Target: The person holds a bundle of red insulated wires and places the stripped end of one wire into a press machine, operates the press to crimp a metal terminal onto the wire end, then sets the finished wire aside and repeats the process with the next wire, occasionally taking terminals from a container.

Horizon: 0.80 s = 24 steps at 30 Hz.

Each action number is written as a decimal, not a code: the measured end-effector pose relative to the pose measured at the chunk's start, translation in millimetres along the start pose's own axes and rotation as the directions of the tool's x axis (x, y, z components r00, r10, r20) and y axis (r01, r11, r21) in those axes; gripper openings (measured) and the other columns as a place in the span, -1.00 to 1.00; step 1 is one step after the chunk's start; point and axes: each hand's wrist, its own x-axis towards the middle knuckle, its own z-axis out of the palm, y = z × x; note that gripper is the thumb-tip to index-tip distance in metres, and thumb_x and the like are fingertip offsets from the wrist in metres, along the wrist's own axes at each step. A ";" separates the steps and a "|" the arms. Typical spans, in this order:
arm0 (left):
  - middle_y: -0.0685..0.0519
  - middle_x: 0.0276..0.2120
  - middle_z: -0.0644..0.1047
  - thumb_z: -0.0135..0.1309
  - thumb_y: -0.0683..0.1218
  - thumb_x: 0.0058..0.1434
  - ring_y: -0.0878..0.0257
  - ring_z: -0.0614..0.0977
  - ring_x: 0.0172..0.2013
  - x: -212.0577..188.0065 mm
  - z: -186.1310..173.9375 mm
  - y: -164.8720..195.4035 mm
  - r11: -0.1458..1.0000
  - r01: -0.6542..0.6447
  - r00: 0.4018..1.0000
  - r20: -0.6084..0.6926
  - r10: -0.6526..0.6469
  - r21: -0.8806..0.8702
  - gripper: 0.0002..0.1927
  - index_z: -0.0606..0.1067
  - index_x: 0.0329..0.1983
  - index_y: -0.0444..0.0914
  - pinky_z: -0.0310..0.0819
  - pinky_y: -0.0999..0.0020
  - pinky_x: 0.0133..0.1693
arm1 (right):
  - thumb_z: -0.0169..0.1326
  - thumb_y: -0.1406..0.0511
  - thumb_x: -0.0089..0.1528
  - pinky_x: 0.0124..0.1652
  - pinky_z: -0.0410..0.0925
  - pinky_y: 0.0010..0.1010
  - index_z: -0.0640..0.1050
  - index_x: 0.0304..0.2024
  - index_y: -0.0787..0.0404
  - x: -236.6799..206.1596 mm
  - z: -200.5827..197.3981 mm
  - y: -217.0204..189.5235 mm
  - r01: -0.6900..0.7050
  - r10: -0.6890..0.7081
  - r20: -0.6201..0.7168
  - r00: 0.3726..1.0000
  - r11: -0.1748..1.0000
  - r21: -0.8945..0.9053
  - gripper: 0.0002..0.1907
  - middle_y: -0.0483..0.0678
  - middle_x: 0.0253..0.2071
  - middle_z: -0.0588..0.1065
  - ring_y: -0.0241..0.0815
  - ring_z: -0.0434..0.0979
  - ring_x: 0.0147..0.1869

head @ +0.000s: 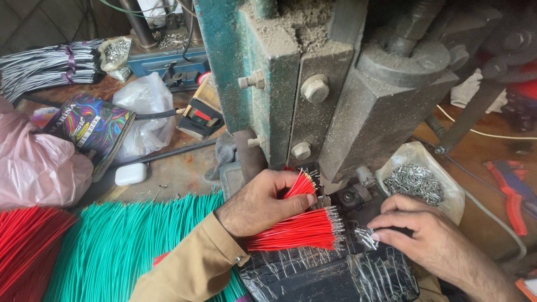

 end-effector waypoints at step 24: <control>0.17 -0.42 0.53 0.10 -0.08 0.36 0.48 0.47 -0.32 0.6 -0.8 5.4 0.992 -0.036 0.998 -0.039 0.041 0.122 -0.82 0.54 -0.19 -0.33 0.50 0.42 -0.23 | 0.18 0.40 0.26 -0.29 0.40 -0.56 0.69 -0.25 0.36 60.6 45.7 -48.6 -0.040 0.196 -0.178 0.964 0.772 0.634 -0.88 -0.08 -0.41 0.60 -0.43 0.48 -0.30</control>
